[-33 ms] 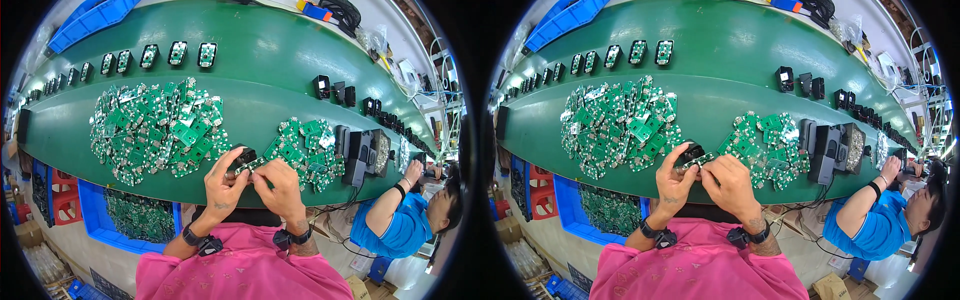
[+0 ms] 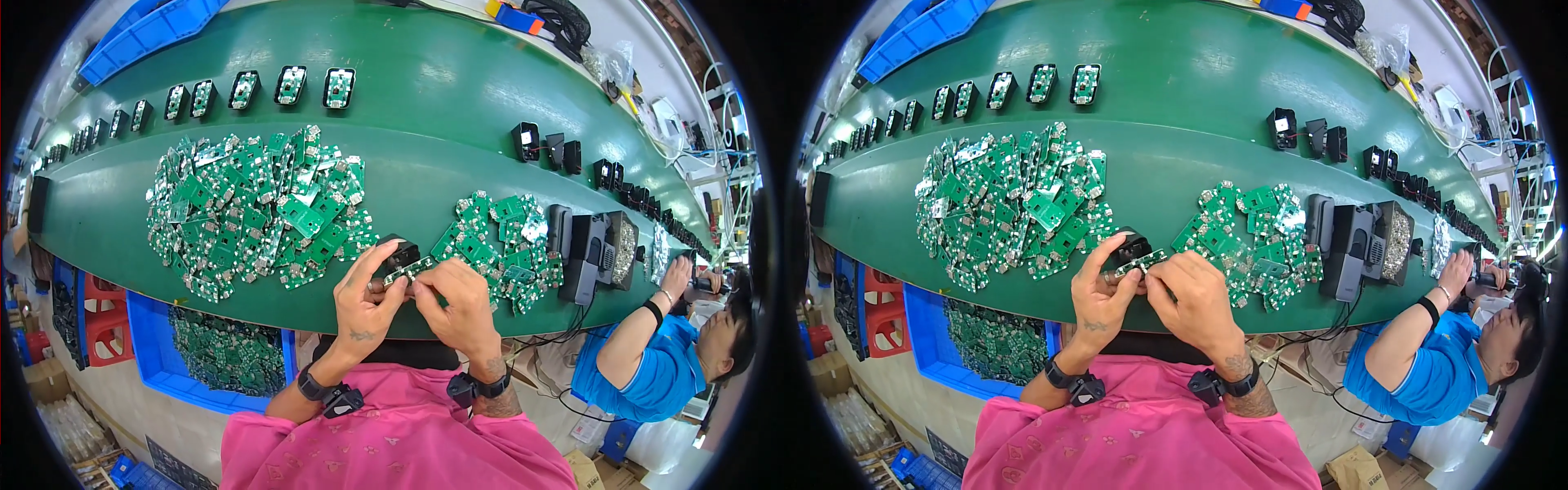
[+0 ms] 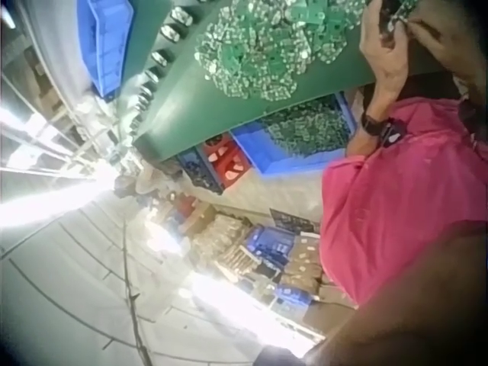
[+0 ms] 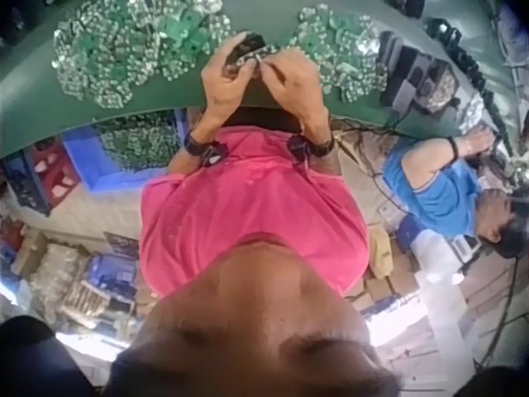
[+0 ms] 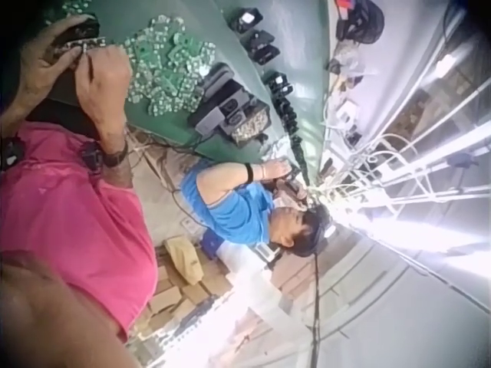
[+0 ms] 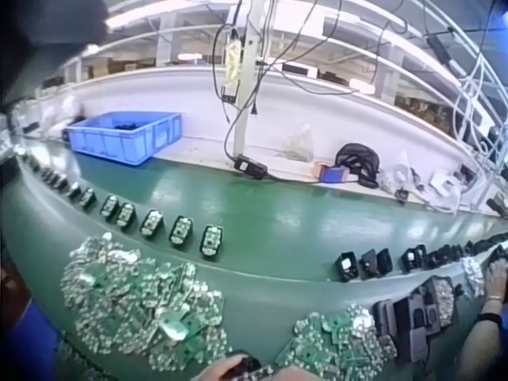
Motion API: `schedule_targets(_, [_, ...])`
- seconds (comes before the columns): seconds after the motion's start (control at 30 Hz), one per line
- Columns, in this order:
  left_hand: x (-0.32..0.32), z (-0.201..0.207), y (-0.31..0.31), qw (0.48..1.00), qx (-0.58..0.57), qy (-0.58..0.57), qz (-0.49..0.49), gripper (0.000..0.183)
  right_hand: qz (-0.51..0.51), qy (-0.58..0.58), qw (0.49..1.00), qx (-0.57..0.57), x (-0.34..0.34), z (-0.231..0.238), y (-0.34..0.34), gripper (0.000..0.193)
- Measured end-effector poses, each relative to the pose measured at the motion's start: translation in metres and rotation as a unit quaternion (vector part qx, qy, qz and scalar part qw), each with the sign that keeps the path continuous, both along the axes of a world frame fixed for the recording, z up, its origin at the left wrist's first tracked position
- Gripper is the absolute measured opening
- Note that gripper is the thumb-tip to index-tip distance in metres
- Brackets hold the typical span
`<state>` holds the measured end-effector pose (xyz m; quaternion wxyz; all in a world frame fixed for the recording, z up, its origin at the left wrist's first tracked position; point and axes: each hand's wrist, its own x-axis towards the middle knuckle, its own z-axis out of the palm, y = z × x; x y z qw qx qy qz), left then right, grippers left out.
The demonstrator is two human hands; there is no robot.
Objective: The person picks up a green circuit board and a black plastic housing, fits the board into the housing by hand, and places the assembled unit onto the workbench. This process is repeated for several more units.
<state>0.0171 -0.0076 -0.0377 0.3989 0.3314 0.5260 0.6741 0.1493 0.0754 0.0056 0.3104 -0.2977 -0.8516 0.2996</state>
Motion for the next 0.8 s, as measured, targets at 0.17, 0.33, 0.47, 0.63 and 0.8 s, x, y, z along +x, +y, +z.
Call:
schedule_targets(0.17, [-0.001, 0.004, 0.002, 0.999, -0.001, 0.049, -0.007, 0.047, 0.043, -0.026, 0.999, -0.011, 0.003, 0.006, 0.011, 0.006])
schedule_targets(0.33, [-0.001, 0.006, 0.005, 0.991, 0.0, 0.13, -0.024, 0.048, 0.07, -0.08, 0.994, -0.019, 0.009, 0.009, 0.02, 0.005])
schedule_targets(0.47, [0.0, 0.007, 0.004, 0.99, -0.01, 0.137, -0.03, 0.049, 0.065, -0.078, 0.994, -0.051, 0.009, 0.012, 0.019, 0.006])
schedule_targets(0.63, [0.002, 0.006, 0.001, 0.984, -0.003, 0.176, -0.033, 0.046, 0.067, -0.078, 0.991, -0.087, 0.013, 0.009, 0.019, 0.007])
schedule_targets(0.8, [0.002, 0.01, 0.001, 0.98, -0.01, 0.2, -0.023, 0.047, 0.063, -0.067, 0.994, -0.051, 0.01, 0.003, 0.014, 0.007])
